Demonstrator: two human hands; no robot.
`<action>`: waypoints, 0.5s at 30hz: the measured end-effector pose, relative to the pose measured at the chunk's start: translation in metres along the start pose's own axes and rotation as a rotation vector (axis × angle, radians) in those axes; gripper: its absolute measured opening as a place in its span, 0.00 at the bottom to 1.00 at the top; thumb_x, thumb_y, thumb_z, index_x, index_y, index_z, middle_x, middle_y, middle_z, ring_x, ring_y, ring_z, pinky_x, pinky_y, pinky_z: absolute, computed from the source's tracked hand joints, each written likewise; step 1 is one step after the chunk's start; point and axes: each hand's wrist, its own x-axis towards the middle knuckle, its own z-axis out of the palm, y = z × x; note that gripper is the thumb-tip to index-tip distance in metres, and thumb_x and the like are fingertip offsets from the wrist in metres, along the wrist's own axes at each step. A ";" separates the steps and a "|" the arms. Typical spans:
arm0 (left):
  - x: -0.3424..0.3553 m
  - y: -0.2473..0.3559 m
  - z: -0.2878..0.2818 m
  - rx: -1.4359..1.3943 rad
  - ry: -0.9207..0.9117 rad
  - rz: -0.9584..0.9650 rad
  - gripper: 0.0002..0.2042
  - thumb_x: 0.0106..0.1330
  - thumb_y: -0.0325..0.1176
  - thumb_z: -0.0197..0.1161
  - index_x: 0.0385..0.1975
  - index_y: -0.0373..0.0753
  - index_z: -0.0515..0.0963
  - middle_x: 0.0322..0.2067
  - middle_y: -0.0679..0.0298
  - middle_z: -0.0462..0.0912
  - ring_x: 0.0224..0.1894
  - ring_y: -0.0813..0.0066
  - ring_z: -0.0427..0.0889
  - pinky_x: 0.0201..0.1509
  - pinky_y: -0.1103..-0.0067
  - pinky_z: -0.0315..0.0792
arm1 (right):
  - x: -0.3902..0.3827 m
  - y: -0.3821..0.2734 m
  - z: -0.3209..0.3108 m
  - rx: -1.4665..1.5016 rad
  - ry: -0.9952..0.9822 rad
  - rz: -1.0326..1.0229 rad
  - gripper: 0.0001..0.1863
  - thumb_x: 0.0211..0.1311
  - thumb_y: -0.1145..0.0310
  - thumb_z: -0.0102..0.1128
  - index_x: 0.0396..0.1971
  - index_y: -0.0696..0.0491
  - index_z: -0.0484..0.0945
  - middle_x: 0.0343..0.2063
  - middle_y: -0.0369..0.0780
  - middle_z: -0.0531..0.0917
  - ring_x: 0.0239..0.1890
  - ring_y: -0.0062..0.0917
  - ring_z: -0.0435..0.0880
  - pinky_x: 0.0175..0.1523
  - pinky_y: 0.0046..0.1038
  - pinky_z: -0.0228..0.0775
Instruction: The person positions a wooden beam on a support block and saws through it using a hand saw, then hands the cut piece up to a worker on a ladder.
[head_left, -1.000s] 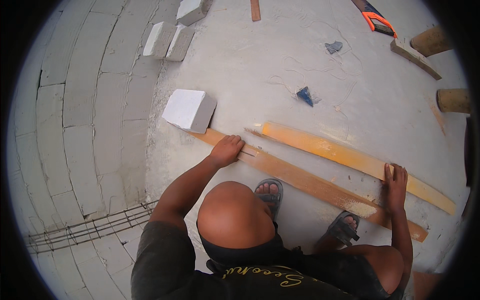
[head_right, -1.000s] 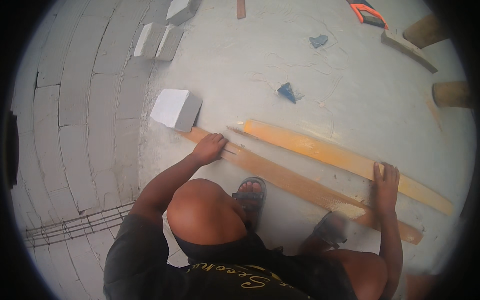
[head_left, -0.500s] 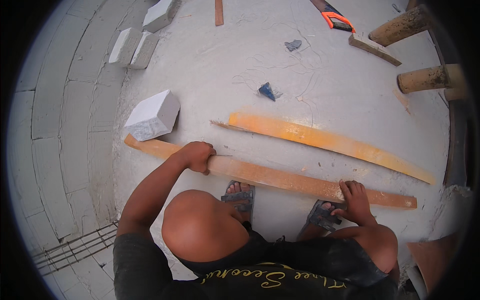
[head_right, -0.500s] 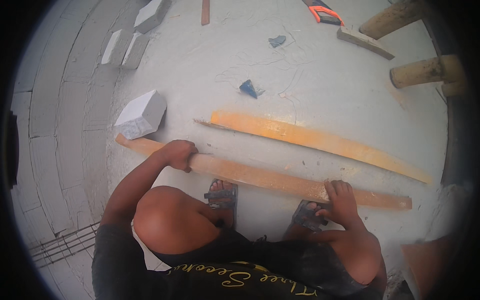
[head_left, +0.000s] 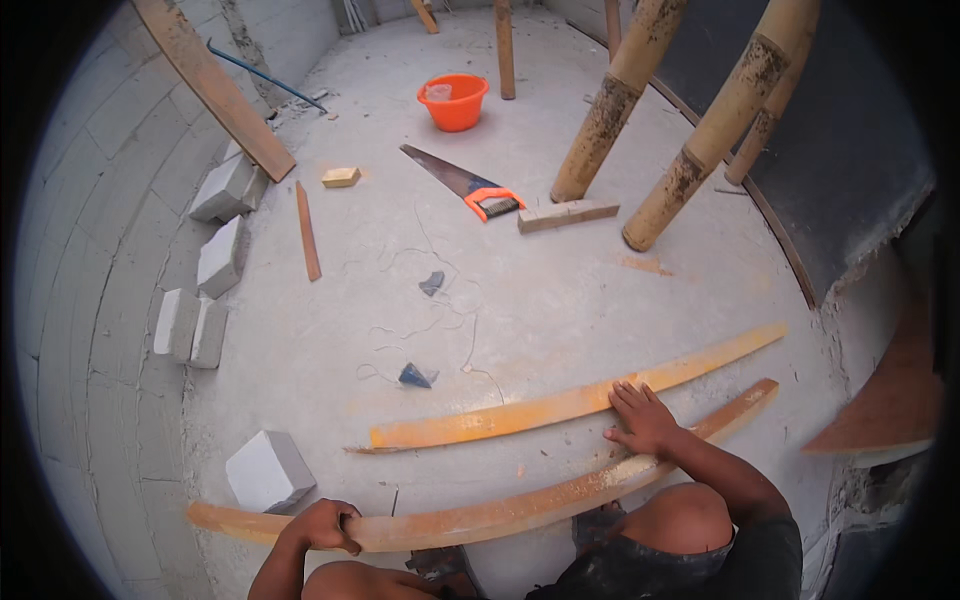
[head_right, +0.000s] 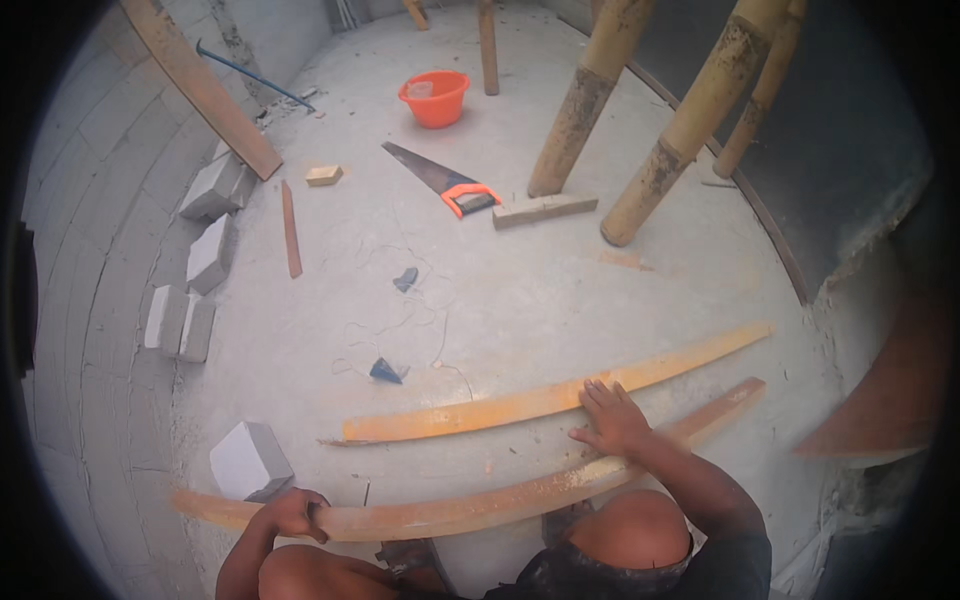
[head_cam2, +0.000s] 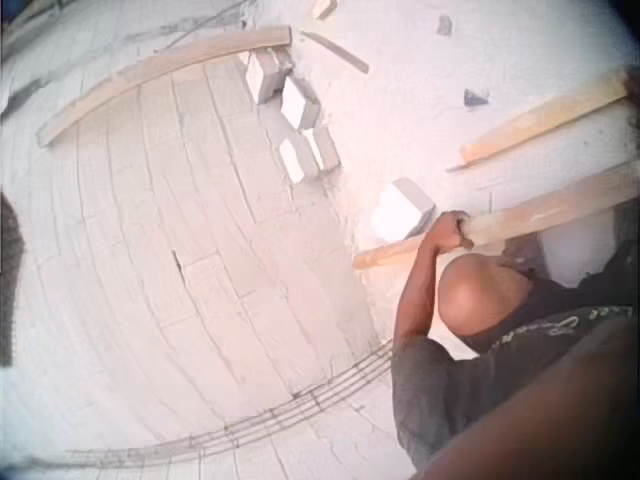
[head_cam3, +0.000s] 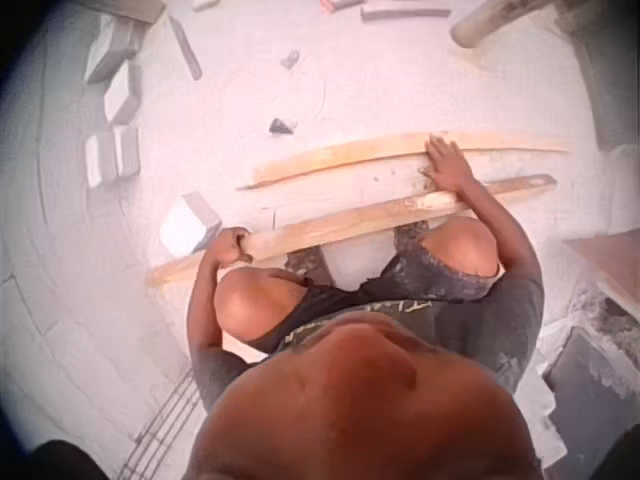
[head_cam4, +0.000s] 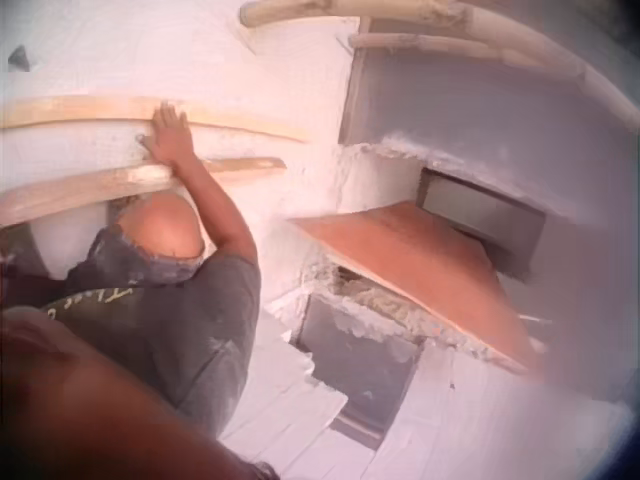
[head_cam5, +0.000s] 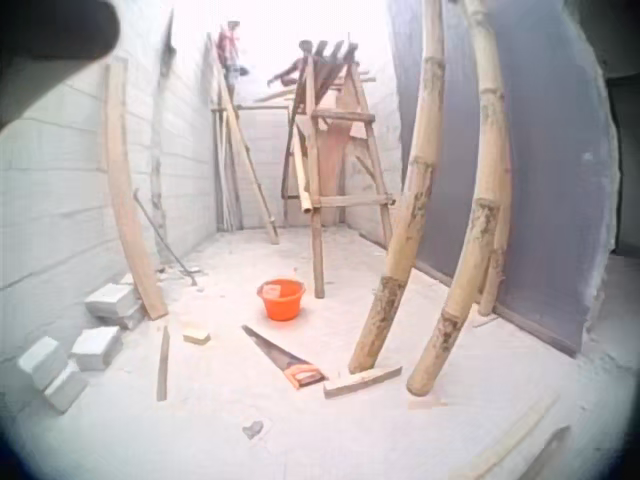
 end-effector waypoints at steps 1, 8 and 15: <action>-0.002 0.003 -0.005 0.030 0.019 0.034 0.30 0.36 0.44 0.80 0.44 0.39 0.86 0.36 0.57 0.88 0.38 0.63 0.86 0.47 0.73 0.77 | 0.000 -0.004 -0.009 0.043 0.009 0.058 0.47 0.69 0.31 0.44 0.74 0.56 0.60 0.76 0.49 0.57 0.80 0.39 0.50 0.81 0.47 0.36; -0.002 0.002 -0.021 0.100 0.341 0.272 0.26 0.39 0.42 0.73 0.43 0.41 0.87 0.38 0.47 0.88 0.41 0.49 0.86 0.47 0.61 0.78 | -0.073 -0.088 -0.111 0.391 -0.324 0.075 0.44 0.60 0.44 0.67 0.68 0.60 0.69 0.63 0.55 0.76 0.67 0.46 0.73 0.71 0.42 0.64; 0.001 0.007 -0.028 0.189 0.451 0.243 0.23 0.35 0.41 0.75 0.35 0.42 0.87 0.36 0.50 0.88 0.39 0.49 0.86 0.45 0.61 0.78 | -0.134 -0.146 -0.151 0.538 -0.219 0.212 0.48 0.52 0.50 0.78 0.65 0.67 0.69 0.62 0.58 0.76 0.63 0.46 0.78 0.68 0.40 0.69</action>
